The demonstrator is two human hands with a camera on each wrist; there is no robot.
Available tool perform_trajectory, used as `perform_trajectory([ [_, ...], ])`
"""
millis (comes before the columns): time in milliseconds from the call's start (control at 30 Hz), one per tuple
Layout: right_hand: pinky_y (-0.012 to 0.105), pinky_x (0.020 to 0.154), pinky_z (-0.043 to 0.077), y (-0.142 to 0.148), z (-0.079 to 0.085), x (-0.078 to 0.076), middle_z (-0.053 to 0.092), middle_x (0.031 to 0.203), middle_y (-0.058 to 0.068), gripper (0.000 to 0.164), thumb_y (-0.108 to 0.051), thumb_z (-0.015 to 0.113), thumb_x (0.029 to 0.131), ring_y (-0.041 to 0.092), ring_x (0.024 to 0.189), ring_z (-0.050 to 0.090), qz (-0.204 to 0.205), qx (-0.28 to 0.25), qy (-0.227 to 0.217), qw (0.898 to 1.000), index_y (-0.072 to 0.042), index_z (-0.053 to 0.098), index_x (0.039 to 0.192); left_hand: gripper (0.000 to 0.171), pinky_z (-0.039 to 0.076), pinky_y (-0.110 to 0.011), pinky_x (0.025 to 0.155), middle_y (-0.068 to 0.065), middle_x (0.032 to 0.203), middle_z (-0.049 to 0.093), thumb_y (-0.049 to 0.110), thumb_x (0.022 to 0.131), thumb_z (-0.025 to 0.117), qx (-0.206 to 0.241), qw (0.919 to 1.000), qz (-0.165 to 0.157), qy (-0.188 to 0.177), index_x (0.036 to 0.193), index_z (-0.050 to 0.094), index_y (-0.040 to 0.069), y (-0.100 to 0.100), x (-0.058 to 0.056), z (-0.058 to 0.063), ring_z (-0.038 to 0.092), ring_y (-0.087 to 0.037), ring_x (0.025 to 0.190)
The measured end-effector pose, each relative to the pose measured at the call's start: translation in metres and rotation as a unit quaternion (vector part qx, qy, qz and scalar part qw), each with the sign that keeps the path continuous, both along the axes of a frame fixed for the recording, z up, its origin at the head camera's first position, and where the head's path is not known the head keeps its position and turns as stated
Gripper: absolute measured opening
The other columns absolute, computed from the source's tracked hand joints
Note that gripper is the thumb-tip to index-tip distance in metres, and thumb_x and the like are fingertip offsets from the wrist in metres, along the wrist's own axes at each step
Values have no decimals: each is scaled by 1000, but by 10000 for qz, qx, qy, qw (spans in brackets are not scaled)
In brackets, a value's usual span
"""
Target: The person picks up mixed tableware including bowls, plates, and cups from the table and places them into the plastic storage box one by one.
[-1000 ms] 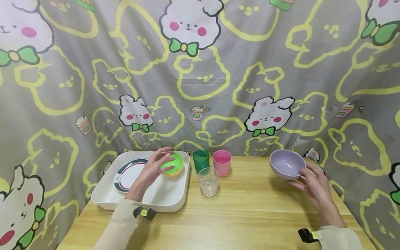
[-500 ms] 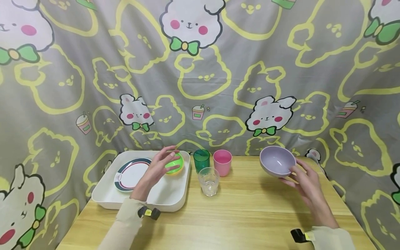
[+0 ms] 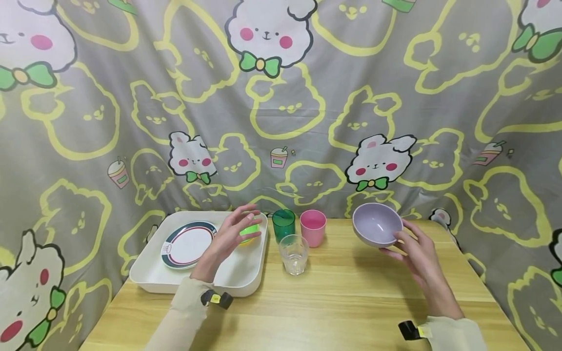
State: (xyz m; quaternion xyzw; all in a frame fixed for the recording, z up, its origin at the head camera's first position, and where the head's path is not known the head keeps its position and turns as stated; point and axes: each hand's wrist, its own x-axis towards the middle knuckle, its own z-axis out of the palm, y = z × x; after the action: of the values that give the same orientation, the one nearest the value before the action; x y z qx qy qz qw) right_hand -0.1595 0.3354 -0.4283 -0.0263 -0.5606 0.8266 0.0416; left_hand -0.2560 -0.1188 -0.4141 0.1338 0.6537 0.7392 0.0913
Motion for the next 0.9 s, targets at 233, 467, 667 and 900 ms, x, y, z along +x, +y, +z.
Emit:
perform_trajectory([
  [233,41,82,63,-8,-1,-2,39,128,6,31,-3,55,104,18,93,71,11,184,-153,9997,-24,62,125,43,51,-59,103,-21,143,48,17,107,57,-5,9999,-116,-59,148,48,7,11,2,-1,49,-45,134],
  [467,42,83,63,-19,1,-4,39,129,8,31,-3,55,104,18,95,70,136,151,-190,9996,-23,63,126,43,51,-59,103,-25,148,45,18,107,57,61,9996,-281,-78,147,48,5,23,4,-2,47,-46,135],
  [667,42,83,63,-28,5,-6,38,131,9,32,-3,56,103,18,95,71,207,168,-276,9993,-23,62,128,49,55,-52,100,-26,148,45,20,107,56,54,9992,-390,-111,150,43,1,32,4,-5,49,-43,133],
  [900,42,84,62,-39,7,-9,36,134,13,34,-5,56,104,17,97,72,295,305,-356,9985,-20,56,134,50,55,-53,100,-29,150,42,20,107,56,97,9984,-514,-206,151,42,0,45,5,-2,50,-42,133],
])
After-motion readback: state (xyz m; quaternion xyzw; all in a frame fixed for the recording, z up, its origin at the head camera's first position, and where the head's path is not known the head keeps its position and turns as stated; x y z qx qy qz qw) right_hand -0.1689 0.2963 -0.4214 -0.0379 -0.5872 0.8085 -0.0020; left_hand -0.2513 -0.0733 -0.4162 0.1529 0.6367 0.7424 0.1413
